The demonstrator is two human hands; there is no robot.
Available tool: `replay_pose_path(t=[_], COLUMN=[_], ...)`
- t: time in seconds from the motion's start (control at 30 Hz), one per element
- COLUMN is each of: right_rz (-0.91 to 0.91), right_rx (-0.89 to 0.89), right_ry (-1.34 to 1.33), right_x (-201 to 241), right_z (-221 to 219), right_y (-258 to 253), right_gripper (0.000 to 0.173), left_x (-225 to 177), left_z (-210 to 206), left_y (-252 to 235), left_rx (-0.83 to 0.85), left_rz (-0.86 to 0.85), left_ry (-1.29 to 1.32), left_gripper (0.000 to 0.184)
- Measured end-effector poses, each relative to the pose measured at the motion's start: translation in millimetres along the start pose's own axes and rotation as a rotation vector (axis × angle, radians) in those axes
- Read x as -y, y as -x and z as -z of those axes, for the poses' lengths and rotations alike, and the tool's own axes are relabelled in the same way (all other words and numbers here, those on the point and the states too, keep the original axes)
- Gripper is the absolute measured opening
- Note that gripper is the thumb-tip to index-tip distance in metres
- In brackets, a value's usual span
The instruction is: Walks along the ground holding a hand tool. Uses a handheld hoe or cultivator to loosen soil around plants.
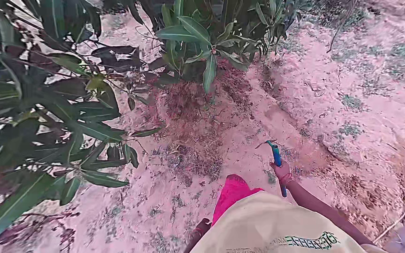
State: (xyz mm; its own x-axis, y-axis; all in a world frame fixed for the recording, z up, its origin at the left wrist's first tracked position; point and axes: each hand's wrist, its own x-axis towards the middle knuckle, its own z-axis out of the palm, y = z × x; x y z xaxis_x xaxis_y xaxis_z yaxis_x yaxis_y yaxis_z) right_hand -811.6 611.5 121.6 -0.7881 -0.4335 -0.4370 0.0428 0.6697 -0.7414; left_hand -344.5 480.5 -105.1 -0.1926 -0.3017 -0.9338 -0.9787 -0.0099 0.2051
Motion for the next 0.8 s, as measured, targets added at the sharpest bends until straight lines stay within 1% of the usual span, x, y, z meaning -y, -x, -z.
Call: replay_pose_path(t=[0.03,0.1,0.17,0.23,0.27,0.33,0.4,0.43,0.47,0.5,0.57,0.63,0.67,0.73,0.8], right_rz=[0.008,0.080,0.181,0.269,0.293,0.335,0.372,0.393,0.417,0.446,0.478,0.496,0.508,0.521,0.515], right_rx=[0.034,0.092,0.165,0.236,0.283,0.375,0.452,0.491,0.530,0.568,0.631,0.676,0.686,0.703,0.734], right_ry=[0.051,0.160,0.269,0.408,0.493,0.678,0.836,0.892,0.935,0.970,1.049,1.140,1.186,1.283,1.374], right_x=[19.5,53.8,75.5,91.9,101.9,120.6,132.5,133.9,135.7,139.9,150.5,159.9,162.7,160.9,155.9], right_z=[3.7,6.7,13.0,24.3,29.4,36.6,39.3,39.6,40.7,41.7,56.4,68.7,72.0,71.1,57.4], right_y=[-9.9,-30.4,-52.0,-76.5,-90.3,-121.0,-156.9,-174.8,-193.5,-213.1,-245.0,-268.9,-281.4,-304.3,-321.5], right_gripper=[0.029,0.030,0.029,0.030,0.032,0.033,0.035,0.035,0.034,0.033,0.033,0.034,0.035,0.036,0.038], left_x=[-25.8,-86.5,-152.8,-208.2,-230.3,-267.9,-296.4,-304.4,-311.2,-318.0,-340.0,-368.8,-386.7,-421.1,-452.4], left_z=[4.8,39.0,73.9,95.0,103.5,115.1,115.8,109.6,99.6,87.2,36.3,-27.9,-59.6,-121.7,-164.0], left_y=[14.1,42.0,67.5,80.6,81.8,76.1,67.2,62.5,59.8,59.2,63.9,68.5,69.8,71.4,79.4], left_rx=[0.004,-0.052,-0.121,-0.193,-0.216,-0.240,-0.261,-0.292,-0.337,-0.398,-0.523,-0.641,-0.669,-0.700,-0.729], left_rz=[-0.015,-0.024,0.028,0.035,0.003,-0.065,-0.096,-0.089,-0.070,-0.037,0.066,0.202,0.264,0.368,0.441], left_ry=[-0.050,-0.109,0.006,0.175,0.224,0.217,0.189,0.222,0.310,0.461,0.890,1.353,1.534,1.734,1.841], left_gripper=[0.055,0.053,0.051,0.050,0.050,0.050,0.051,0.051,0.051,0.051,0.049,0.046,0.045,0.042,0.041])
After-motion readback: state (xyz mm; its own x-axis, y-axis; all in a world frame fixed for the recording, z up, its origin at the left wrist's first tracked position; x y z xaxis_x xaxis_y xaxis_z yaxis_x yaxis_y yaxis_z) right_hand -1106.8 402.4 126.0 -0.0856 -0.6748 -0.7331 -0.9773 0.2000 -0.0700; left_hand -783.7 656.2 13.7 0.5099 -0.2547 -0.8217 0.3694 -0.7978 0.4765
